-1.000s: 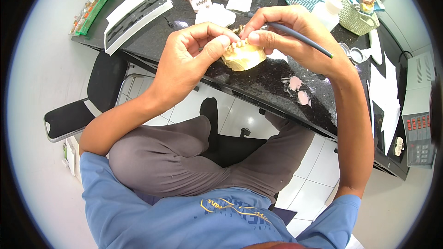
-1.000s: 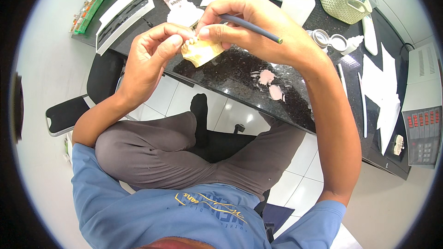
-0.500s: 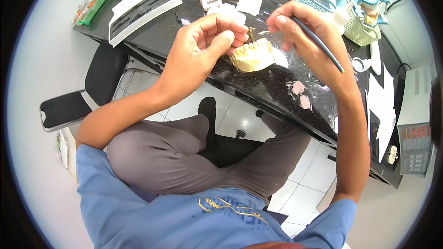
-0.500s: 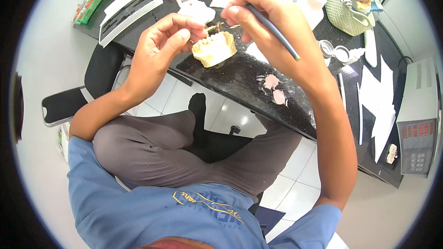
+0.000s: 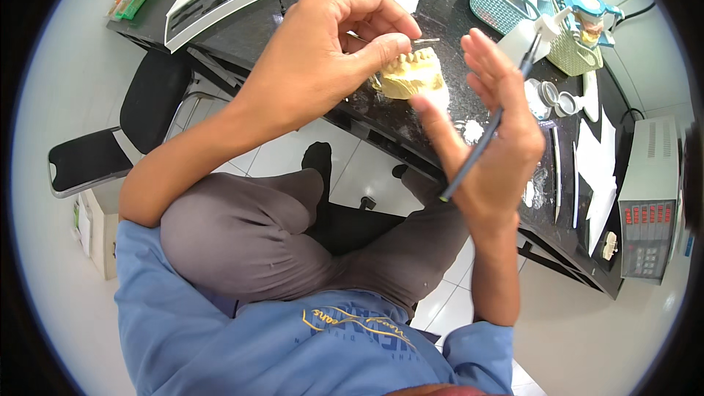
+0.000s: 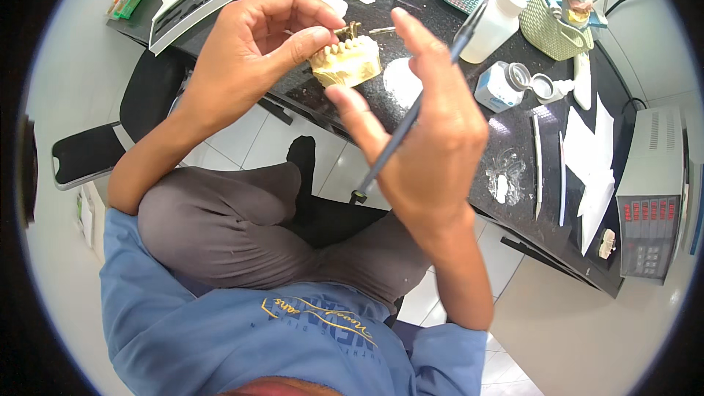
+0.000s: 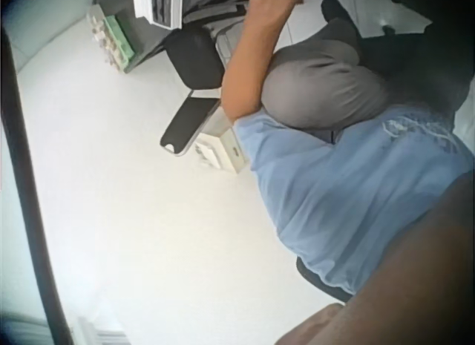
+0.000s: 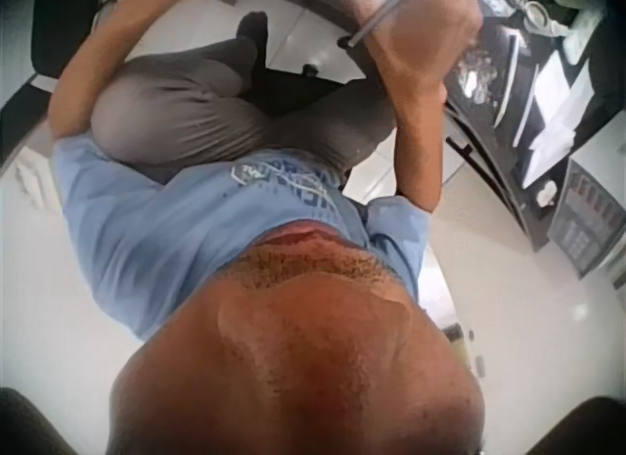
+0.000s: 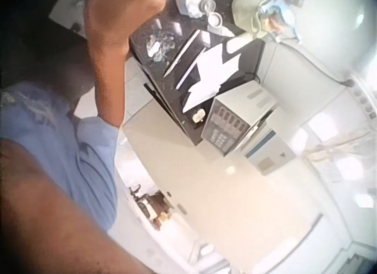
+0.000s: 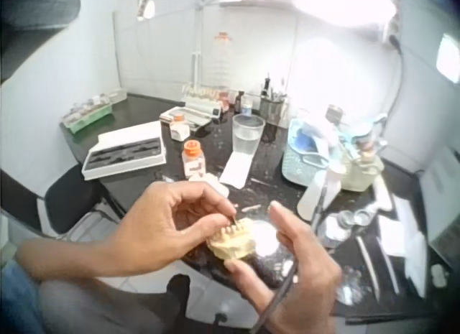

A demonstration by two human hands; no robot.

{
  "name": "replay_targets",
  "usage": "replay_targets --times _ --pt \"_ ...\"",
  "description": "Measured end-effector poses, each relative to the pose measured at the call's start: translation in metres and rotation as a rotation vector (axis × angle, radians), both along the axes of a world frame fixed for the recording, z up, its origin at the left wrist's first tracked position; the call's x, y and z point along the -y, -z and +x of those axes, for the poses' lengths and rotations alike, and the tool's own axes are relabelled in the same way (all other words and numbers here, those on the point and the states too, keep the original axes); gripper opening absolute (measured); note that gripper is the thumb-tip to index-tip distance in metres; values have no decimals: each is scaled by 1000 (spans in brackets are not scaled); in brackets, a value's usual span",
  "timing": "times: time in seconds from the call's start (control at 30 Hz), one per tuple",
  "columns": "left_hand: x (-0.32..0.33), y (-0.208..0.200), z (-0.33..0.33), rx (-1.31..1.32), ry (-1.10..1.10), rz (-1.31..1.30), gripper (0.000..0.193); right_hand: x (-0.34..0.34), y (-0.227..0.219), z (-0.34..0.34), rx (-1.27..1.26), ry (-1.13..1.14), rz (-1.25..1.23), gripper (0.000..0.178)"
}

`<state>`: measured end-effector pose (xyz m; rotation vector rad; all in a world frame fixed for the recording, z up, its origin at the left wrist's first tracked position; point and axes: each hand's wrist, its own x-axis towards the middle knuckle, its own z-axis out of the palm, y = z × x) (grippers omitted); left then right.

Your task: The person applies a liquid and powder mixture to the surface of a dental bridge using a small brush, then wipes the bridge with a cloth and replaces it onto a dental model.

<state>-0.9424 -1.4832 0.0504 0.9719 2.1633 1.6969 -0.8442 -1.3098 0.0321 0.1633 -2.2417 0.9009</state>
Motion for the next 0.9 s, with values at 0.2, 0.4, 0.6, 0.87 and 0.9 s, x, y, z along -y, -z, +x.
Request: replay_targets --times 0.2,0.4,0.6,0.87,0.9 --pt "2 -10 4 -116 8 -81 20 14 27 -8 -90 20 -52 55" --pt "-4 -10 3 -126 -23 -103 22 15 31 -7 -94 10 -69 50" --pt "-8 -13 6 -218 -66 -148 20 16 31 -8 -109 22 -91 50" --pt "-9 -11 10 -224 -82 -112 14 16 33 -7 -110 18 -99 52" --pt "-10 -9 10 -200 -85 -81 13 16 32 -6 -112 21 -100 52"
